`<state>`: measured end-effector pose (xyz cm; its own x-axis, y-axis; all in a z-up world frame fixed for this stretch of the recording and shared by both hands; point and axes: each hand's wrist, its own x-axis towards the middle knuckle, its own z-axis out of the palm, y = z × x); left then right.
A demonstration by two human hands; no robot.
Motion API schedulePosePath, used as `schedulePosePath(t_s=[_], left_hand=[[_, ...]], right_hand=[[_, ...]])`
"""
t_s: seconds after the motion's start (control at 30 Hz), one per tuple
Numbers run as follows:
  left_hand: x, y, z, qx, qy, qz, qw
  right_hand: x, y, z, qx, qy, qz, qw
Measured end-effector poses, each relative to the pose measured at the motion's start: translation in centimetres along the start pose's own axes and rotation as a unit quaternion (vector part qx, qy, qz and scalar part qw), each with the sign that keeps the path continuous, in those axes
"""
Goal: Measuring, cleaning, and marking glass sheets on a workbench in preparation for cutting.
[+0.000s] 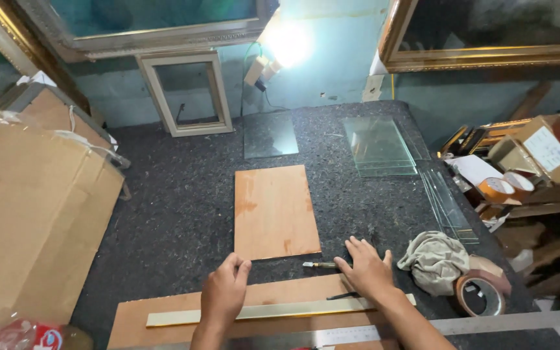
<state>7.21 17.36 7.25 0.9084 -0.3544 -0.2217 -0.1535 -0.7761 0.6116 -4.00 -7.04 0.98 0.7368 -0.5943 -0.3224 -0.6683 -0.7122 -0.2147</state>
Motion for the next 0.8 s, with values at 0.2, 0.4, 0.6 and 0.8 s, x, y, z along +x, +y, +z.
schedulePosePath(t_s=[0.2, 0.4, 0.6, 0.8], left_hand=[[-0.4, 4.3, 1.9, -0.090, -0.017, -0.021, 0.996], [1.4, 5.7, 6.2, -0.102, -0.063, -0.081, 0.989], [3.0, 7.9, 10.5, -0.066, -0.052, -0.094, 0.992], [4.1, 11.2, 12.9, -0.177, -0.076, -0.006, 0.981]], right_hand=[[2.8, 5.3, -1.5, 0.229, 0.060, 0.044, 0.971], [2.6, 10.4, -8.6, 0.269, 0.092, 0.117, 0.952], [8.4, 16.2, -12.9, 0.234, 0.076, 0.129, 0.961], [16.5, 16.0, -17.9, 0.124, 0.022, 0.160, 0.979]])
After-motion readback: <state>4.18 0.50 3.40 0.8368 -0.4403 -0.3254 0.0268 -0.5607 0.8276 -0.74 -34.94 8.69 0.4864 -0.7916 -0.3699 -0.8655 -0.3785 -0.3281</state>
